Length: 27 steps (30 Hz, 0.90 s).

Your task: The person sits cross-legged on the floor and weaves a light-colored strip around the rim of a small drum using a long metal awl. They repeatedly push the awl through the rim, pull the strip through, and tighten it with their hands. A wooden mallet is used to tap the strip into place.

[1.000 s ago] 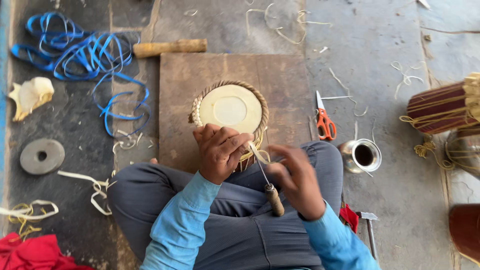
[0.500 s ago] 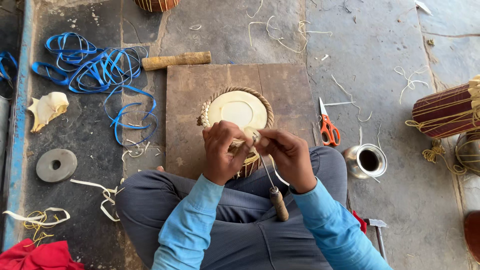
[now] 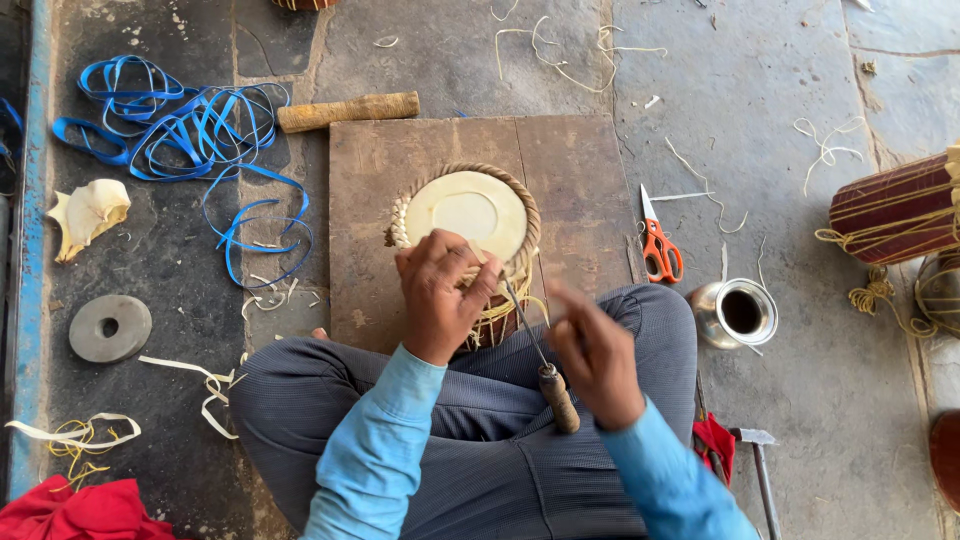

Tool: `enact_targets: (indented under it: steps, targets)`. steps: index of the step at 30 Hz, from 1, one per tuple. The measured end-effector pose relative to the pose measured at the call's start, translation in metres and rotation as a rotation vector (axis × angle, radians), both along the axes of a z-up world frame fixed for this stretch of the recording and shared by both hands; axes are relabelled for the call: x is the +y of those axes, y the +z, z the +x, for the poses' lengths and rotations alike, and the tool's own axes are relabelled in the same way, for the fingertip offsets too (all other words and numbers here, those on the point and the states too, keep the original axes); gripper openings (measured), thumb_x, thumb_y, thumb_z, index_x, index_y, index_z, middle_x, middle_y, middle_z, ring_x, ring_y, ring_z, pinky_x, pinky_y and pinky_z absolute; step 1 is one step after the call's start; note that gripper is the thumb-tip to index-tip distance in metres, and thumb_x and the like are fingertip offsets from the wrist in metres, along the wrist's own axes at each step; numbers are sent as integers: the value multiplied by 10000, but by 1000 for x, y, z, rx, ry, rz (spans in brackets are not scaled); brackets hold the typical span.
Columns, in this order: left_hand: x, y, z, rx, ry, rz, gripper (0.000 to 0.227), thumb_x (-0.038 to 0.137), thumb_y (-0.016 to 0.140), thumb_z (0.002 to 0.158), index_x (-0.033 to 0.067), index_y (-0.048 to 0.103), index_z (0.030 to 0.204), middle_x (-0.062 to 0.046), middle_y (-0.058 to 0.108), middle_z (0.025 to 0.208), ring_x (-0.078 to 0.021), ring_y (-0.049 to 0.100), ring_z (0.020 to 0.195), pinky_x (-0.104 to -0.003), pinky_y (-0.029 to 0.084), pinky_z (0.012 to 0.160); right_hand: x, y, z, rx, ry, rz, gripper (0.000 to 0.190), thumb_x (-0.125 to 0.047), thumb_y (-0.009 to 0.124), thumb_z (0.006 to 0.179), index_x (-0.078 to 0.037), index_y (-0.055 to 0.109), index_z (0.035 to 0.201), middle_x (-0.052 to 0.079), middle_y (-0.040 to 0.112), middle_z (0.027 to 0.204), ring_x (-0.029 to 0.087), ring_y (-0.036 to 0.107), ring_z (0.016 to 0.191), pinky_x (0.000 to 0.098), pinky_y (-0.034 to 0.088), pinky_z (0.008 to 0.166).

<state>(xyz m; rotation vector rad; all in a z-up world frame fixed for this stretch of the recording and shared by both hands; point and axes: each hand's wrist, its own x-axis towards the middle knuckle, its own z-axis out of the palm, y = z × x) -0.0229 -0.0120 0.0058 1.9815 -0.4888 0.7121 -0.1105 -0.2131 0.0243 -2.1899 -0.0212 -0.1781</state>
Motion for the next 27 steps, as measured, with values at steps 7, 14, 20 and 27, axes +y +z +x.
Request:
enact_targets:
  steps: [7,14,20,27]
  targets:
    - [-2,-1,0,36,21,41,191,263,762,920,118,643,888,-10,566,963,-195,583,939,-388,340,881,-13,-65,-51,552,353,525,406,-191,610,1017,-26,506,1373,11,548,798,69,550,591,235,461,514]
    - [-4,0,0,13,47,65,209,217,762,906,118,579,922,-33,542,997,-210,563,959,-404,351,896,7,-73,-54,457,233,462,367,-173,590,1011,-19,524,1338,-14,503,617,62,491,477,234,431,453]
    - [-7,-2,0,-2,78,60,221,196,777,901,111,578,947,-40,539,1012,-212,557,964,-397,352,879,15,-74,-55,377,208,373,353,-151,587,1011,-24,513,1332,-26,515,628,54,497,483,232,449,459]
    - [-9,-1,-5,-100,125,88,211,203,788,924,123,597,967,-24,548,1026,-202,569,978,-405,369,897,15,-80,-55,409,192,372,356,-144,593,1004,-23,511,1329,-23,502,626,50,487,478,227,449,456]
